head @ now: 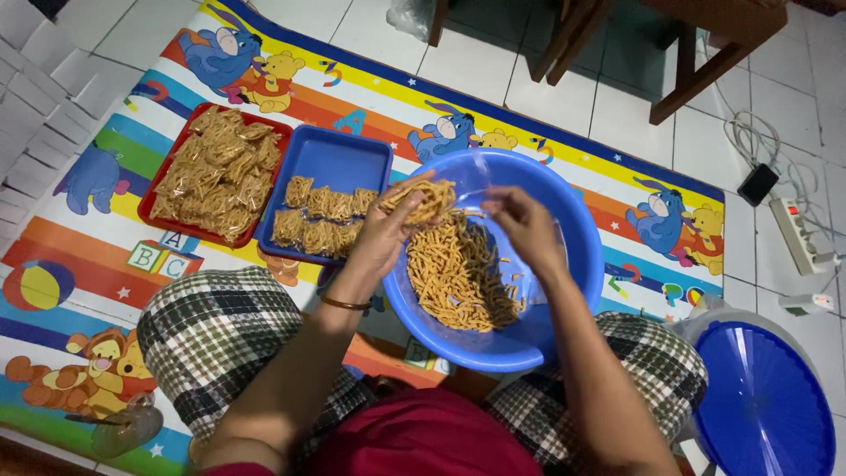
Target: Packaging thin stick-like snacks into small plastic bags from a large bowl
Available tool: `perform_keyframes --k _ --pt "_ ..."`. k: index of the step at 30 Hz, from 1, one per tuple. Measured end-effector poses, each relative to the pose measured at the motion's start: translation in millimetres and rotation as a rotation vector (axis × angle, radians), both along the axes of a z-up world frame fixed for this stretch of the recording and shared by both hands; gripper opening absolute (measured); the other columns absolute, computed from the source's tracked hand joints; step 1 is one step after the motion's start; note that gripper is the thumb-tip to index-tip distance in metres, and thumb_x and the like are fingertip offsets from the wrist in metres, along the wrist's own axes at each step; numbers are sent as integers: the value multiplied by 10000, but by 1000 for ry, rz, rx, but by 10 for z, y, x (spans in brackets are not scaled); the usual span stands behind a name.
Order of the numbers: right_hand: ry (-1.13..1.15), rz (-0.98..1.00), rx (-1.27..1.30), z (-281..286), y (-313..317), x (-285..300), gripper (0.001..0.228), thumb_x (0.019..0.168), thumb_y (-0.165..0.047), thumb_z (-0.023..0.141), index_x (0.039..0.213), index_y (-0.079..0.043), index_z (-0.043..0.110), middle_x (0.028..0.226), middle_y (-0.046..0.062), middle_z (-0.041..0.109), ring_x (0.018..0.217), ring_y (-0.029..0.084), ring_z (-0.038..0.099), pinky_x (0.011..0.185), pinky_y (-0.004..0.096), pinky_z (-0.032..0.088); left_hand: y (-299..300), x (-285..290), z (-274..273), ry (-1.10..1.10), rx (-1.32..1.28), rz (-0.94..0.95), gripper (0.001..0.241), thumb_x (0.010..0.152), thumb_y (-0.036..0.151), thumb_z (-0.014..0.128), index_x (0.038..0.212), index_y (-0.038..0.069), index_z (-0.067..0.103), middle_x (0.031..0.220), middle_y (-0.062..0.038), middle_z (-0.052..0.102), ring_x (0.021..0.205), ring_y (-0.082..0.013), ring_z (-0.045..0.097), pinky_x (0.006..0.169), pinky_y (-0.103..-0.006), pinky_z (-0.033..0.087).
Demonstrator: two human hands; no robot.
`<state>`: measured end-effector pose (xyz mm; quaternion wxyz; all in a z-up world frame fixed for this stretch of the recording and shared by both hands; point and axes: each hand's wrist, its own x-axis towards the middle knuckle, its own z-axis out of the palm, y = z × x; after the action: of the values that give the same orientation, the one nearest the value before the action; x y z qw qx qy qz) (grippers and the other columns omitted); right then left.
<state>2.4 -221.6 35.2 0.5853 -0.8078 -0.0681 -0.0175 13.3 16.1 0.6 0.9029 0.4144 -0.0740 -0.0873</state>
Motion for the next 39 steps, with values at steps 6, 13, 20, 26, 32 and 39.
perform_keyframes --k 6,13,20,26,32,39 --pt "18 110 -492 -522 130 146 208 863 -109 744 1040 -216 767 964 55 791 862 295 762 758 384 593 31 -18 71 19 -13 59 390 999 135 664 1378 48 628 1212 -197 720 1031 -227 737 896 -405 657" --pt "-57 203 -679 -776 376 327 158 876 -78 736 1027 -119 753 916 103 747 841 316 741 754 402 604 11 -36 100 37 -18 84 375 988 151 687 1350 61 653 1174 -209 731 985 -232 751 881 -421 662" --pt "-76 124 -472 -955 678 317 392 958 -274 524 945 46 751 979 342 681 997 536 641 873 599 513 -43 -75 114 38 -42 66 391 981 136 687 1362 59 649 1185 -215 725 982 -238 750 838 -382 667" --pt "-324 166 -591 -1147 623 372 507 969 -285 355 863 -20 773 914 302 675 999 516 597 896 585 479 -85 -102 159 42 -38 67 382 976 128 691 1354 78 665 1168 -227 730 987 -239 747 843 -379 655" --pt "-351 164 -697 -987 572 275 379 920 -291 509 813 -26 758 860 273 648 919 494 595 821 564 493 -52 -139 250 21 -31 63 360 974 138 703 1329 84 686 1158 -213 738 993 -249 743 854 -405 649" --pt "-29 25 -248 -608 307 -105 25 881 -96 707 894 -75 708 787 110 714 779 292 722 719 414 569 -59 -109 146 21 -35 34 354 982 147 699 1327 68 683 1158 -223 735 953 -283 755 821 -432 655"
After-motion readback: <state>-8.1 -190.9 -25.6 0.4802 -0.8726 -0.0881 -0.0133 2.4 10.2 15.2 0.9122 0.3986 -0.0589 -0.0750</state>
